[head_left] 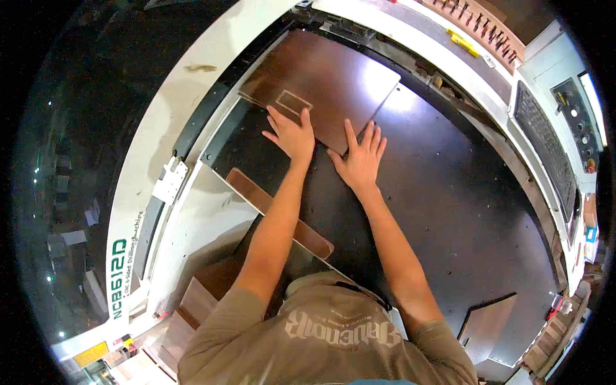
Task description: The person moves large wooden panels and a stack of panels using a manual pallet jack in a workshop. They then place individual panels onto a CNC drilling machine.
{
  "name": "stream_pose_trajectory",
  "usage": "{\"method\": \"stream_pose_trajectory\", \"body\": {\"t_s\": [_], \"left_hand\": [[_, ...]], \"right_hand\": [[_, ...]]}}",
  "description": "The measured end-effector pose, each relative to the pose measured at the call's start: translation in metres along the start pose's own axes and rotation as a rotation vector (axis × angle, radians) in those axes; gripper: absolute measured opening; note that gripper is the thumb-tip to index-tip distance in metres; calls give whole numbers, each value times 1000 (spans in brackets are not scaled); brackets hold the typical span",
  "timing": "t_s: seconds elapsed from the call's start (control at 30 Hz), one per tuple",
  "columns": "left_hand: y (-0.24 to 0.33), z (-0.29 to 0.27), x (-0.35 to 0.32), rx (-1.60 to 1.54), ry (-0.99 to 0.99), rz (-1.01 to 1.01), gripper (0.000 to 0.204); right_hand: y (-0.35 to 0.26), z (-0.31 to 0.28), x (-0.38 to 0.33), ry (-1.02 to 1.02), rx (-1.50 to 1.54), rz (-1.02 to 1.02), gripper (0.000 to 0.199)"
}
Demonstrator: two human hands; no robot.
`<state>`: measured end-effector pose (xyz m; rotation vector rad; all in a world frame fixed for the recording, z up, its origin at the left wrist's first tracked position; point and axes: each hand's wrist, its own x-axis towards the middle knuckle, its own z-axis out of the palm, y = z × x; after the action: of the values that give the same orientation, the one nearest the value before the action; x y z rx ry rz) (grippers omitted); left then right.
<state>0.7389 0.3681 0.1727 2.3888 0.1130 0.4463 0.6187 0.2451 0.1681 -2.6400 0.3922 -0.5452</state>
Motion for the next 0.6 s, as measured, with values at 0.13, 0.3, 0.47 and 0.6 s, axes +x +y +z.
{"method": "stream_pose_trajectory", "body": {"t_s": [0.13, 0.3, 0.47, 0.6], "left_hand": [[-17, 47, 66, 45, 77, 57, 103], [6, 68, 126, 93, -27, 92, 103], [-25, 72, 178, 31, 58, 132, 108], [-29, 79, 194, 20, 28, 151, 108]], "right_hand": [[-13, 26, 64, 29, 0, 33, 95], [-17, 61, 130, 142, 37, 172, 95], [-52, 98, 158, 203, 80, 133, 96], [-58, 112, 173, 162, 106, 94, 100]]}}
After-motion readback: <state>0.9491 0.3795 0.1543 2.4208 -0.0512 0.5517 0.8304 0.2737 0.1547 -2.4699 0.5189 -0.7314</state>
